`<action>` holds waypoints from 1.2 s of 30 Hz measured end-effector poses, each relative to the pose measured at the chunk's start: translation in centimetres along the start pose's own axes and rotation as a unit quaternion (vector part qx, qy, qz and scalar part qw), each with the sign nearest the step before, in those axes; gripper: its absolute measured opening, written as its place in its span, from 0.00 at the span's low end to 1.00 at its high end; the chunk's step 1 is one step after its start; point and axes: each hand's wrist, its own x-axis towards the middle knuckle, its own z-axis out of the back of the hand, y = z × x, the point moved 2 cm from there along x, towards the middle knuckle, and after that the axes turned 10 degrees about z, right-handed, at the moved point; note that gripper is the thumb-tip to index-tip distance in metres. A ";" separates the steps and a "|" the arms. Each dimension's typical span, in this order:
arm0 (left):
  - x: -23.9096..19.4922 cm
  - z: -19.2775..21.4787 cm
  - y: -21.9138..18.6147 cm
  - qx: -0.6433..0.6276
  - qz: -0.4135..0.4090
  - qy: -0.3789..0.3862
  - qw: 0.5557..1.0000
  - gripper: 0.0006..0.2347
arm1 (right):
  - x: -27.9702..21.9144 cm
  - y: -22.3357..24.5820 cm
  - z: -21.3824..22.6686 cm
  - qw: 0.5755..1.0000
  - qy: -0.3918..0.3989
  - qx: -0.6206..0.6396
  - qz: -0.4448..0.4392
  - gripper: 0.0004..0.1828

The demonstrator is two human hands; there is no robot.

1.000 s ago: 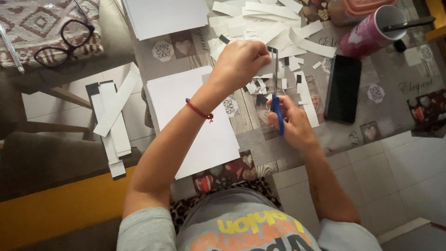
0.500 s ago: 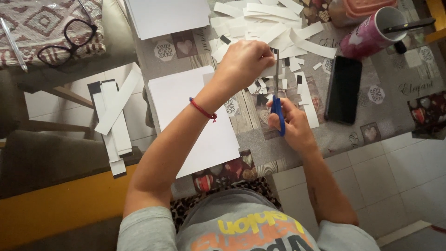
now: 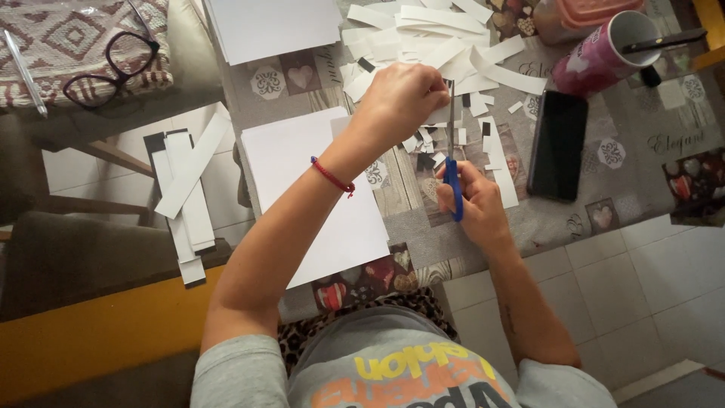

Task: The person aligns a stack of white paper sheets and secures them with a black strip of tape. They use scissors to trim the excess tape and then fold the remaining ends over the edges of the paper stack to complete the binding.

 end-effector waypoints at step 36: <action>0.6 -0.2 0.6 0.012 -0.024 -0.028 0.999 0.08 | 2.6 4.8 2.3 0.967 -0.004 -0.175 -0.184 0.30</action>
